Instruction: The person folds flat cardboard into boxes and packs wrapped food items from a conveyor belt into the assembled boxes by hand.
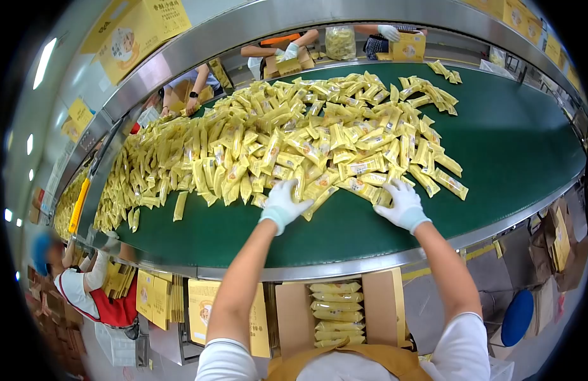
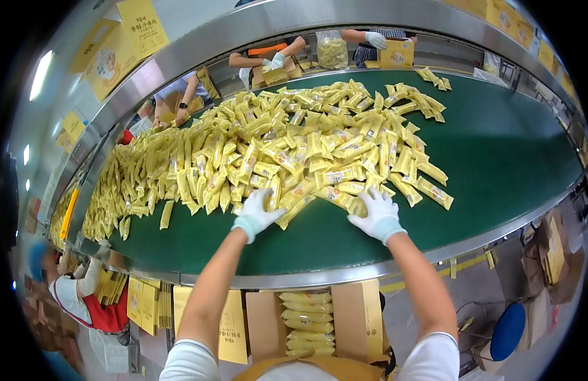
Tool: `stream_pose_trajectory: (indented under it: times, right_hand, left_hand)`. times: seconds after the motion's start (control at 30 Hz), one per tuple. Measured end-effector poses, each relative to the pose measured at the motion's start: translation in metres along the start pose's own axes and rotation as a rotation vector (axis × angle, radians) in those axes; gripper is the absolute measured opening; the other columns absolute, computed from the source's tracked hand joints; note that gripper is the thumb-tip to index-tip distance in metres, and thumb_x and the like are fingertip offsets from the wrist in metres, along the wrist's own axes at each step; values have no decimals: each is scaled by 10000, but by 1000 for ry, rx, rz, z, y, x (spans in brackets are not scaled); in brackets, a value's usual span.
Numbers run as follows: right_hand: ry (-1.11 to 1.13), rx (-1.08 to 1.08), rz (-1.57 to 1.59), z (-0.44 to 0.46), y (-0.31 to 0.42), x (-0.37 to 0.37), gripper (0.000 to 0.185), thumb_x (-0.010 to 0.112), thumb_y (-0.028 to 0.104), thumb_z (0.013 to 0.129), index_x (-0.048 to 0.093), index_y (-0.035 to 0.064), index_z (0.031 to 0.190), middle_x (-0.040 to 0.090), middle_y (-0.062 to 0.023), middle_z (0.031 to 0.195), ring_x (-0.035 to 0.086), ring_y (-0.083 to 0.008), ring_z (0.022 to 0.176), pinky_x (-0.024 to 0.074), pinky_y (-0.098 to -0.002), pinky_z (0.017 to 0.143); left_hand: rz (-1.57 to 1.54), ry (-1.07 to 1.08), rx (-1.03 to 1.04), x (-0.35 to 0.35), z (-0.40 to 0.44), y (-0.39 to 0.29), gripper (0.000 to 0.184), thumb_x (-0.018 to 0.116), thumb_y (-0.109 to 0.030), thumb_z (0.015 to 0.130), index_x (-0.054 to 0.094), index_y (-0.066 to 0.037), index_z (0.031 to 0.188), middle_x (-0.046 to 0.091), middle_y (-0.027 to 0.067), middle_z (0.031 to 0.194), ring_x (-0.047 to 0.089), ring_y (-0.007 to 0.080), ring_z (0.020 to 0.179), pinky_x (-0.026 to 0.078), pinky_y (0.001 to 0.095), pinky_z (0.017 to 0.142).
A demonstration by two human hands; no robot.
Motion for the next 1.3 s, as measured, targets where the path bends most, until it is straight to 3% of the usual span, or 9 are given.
stream_pose_trajectory:
  times: [0.1, 0.2, 0.47, 0.63, 0.73, 0.87, 0.97, 1.13, 1.3]
  right_hand:
    - [11, 166, -20, 29, 16, 26, 923, 743, 673, 690, 450, 299, 1482, 294, -95, 1610, 279, -490, 1428, 315, -730, 1044]
    - [65, 132, -289, 26, 50, 28, 874, 727, 666, 725, 461, 314, 1479, 334, -84, 1592, 300, -488, 1415, 299, -734, 1025]
    - [-121, -267, -149, -33, 15, 38, 464, 722, 401, 768, 631, 225, 1188, 491, -66, 1401, 420, -460, 1263, 406, -598, 919]
    - [54, -334, -109, -71, -3, 10, 620, 737, 414, 746, 598, 212, 1316, 445, -95, 1514, 380, -489, 1348, 368, -588, 1038]
    - [-203, -282, 8, -70, -14, -5, 736, 762, 462, 759, 545, 147, 1388, 404, -178, 1542, 456, -439, 1315, 394, -504, 1063]
    - [-203, 299, -168, -50, 0, 9, 771, 788, 529, 740, 546, 71, 1311, 600, -142, 1163, 574, -342, 1063, 444, -473, 924]
    - [-221, 126, -370, -35, -1, 35, 592, 772, 384, 755, 588, 77, 1227, 605, -124, 1077, 576, -320, 1019, 442, -444, 893]
    - [-270, 125, -19, -36, 3, 8, 534, 701, 169, 785, 593, 23, 1288, 586, -188, 1112, 574, -379, 1049, 482, -459, 922]
    - [140, -282, 101, -55, 50, 22, 461, 713, 156, 808, 617, 71, 1251, 597, -174, 1127, 581, -359, 1103, 480, -441, 958]
  left_hand:
    - [202, 50, -142, 25, 8, -30, 913, 779, -611, 693, 441, -314, 1488, 320, 182, 1581, 263, 464, 1455, 355, 590, 1119]
    - [326, 83, -110, 37, 0, -39, 861, 778, -583, 702, 445, -384, 1470, 310, 168, 1580, 203, 526, 1448, 353, 620, 1106]
    - [389, 270, 80, 19, -66, 15, 812, 748, -560, 737, 482, -304, 1460, 375, 208, 1540, 205, 483, 1472, 259, 619, 1156]
    - [404, 223, -23, -5, -107, 32, 812, 779, -620, 684, 565, -303, 1400, 391, 199, 1531, 223, 528, 1446, 254, 625, 1141]
    - [238, -102, 166, -11, -109, 24, 627, 724, -539, 810, 634, -192, 1325, 480, 193, 1466, 444, 444, 1342, 374, 514, 1102]
    - [233, 83, 228, 18, -75, 8, 475, 616, -388, 950, 604, -63, 1296, 617, 161, 1279, 617, 333, 1099, 488, 421, 966]
    - [208, 319, 17, 32, -53, 8, 514, 657, -394, 919, 593, -72, 1314, 608, 172, 1205, 585, 373, 1126, 471, 432, 993]
    - [-15, 89, 126, -5, -75, 19, 571, 753, -362, 838, 608, -77, 1312, 583, 179, 1188, 586, 369, 1093, 485, 429, 971]
    - [322, 287, 53, 16, -110, 10, 580, 798, -380, 797, 635, -113, 1286, 573, 132, 1204, 568, 333, 1124, 475, 401, 988]
Point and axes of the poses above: each hand's wrist, its own z-axis towards the middle knuckle, its own x-axis out of the palm, y = z × x, the point moved 3 cm from there along z, towards the middle knuckle
